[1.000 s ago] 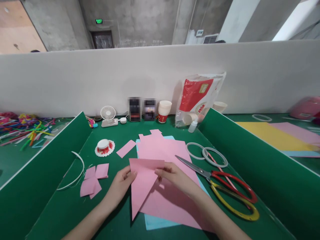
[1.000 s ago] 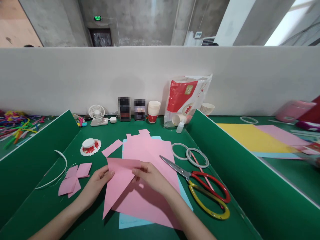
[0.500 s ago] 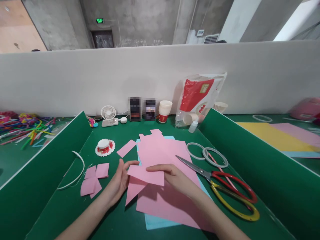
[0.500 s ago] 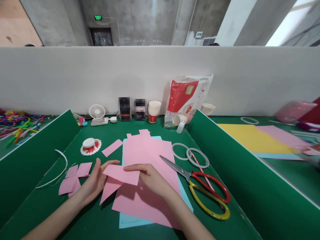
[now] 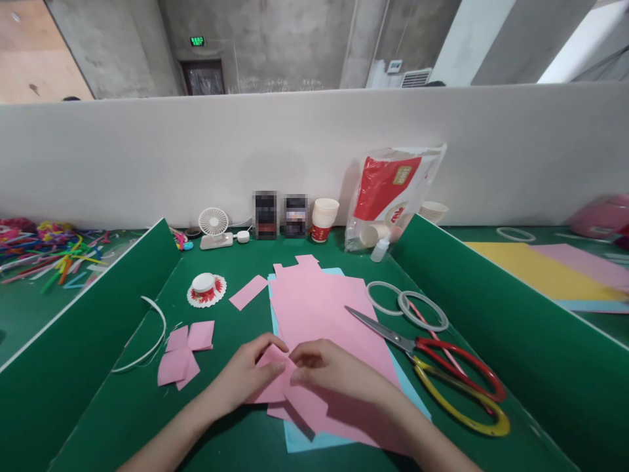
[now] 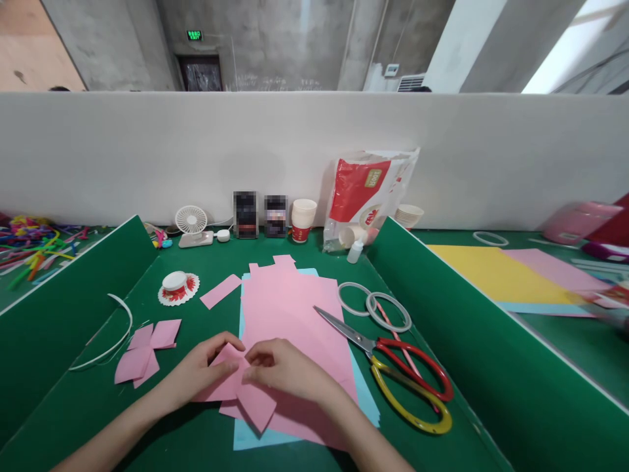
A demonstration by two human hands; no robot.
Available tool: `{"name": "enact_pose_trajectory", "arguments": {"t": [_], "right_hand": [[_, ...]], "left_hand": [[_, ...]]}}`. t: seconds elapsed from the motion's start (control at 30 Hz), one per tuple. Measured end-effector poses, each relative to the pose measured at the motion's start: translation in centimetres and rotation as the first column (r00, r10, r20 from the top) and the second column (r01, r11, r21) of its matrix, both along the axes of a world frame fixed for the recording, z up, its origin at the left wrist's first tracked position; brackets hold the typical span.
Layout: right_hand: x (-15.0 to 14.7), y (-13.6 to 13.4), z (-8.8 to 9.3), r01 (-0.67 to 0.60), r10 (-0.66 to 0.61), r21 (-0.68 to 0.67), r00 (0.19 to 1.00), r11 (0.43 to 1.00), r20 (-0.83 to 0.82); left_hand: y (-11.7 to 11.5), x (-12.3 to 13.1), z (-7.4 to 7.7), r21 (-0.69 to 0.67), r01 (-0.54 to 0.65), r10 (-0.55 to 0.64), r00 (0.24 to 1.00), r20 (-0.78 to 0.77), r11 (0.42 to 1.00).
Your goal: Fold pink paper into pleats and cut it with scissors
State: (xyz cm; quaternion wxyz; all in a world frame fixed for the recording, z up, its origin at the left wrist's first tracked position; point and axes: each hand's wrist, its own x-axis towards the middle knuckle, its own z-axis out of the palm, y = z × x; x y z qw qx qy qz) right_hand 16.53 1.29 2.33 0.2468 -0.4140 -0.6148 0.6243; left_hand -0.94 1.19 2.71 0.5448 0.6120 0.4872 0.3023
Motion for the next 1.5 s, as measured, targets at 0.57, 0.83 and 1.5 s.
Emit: {"name": "enact_pose_trajectory", "arguments": {"t": [0.57, 0.83, 1.5], "right_hand": [[-2.5, -0.9, -1.4, 0.330, -0.339, -0.079, 0.913, 0.941, -0.227], [-2.2, -0.8, -0.8, 0.253, -0.254, -0.028, 0.954, 0.967, -0.159], [-2.3, -0.8, -1.0, 0.358, -0.354, -0.007, 0.921, 0.934, -0.160]], "left_hand": [[-0.9, 1.3, -0.9, -0.192, -0.235, 0.279, 0.928, 0.247, 0.953], [-1.1, 1.1, -0.8, -0.185, -0.183, 0.196, 0.979, 0.052, 0.966], [-1.5, 1.3, -0.5, -0.103, -0.123, 0.125, 0.992, 0.015, 0.987]]}}
